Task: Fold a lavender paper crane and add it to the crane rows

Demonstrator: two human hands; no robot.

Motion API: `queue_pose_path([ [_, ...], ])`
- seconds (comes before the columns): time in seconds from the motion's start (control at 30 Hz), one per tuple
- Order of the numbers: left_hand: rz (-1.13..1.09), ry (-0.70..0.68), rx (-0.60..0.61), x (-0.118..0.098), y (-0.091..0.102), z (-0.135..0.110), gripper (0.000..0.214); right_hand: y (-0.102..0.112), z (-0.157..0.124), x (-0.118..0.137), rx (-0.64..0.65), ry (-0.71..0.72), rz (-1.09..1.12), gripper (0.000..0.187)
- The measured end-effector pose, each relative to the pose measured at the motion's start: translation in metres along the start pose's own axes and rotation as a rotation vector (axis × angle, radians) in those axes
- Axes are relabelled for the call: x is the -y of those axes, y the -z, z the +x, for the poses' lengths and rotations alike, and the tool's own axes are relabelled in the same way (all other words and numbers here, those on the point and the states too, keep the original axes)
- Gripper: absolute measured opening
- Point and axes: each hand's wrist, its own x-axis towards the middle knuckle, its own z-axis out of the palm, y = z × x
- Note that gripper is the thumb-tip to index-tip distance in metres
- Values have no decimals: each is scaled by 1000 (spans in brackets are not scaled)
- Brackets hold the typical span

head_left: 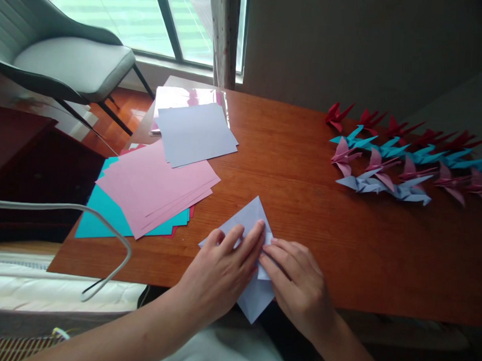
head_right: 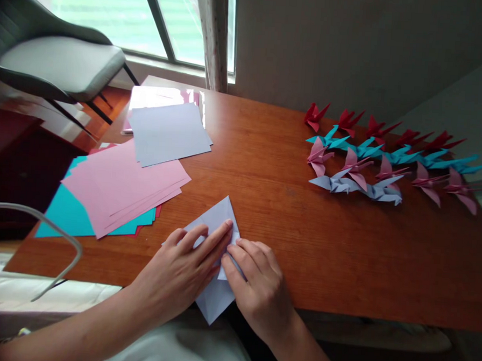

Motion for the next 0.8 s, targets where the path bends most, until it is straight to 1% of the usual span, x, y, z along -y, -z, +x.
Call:
queue_pose_path([
  [0.13,4,2,9,0,0,0,43,1,-3,0,15,-10,5,32],
  [0.43,23,-4,13,0,0,1,43,2,-1,3,-9,-38,22,35],
  [0.53,18,-9,18,0,1,1,43,7,1,4,-8,-58,87,30],
  [0.63,21,-5,16,0,3,1,45,13,7,-3,-13,-156,259,23],
  [0.7,30,-3,11,0,3,1,48,14,15,-13,-20,-276,333,20],
  [0.77,38,-4,9,0,3,2,50,11,25,-26,-22,-372,312,14],
  [0.8,41,-5,9,0,2,2,50,8,31,-32,-14,-393,271,11],
])
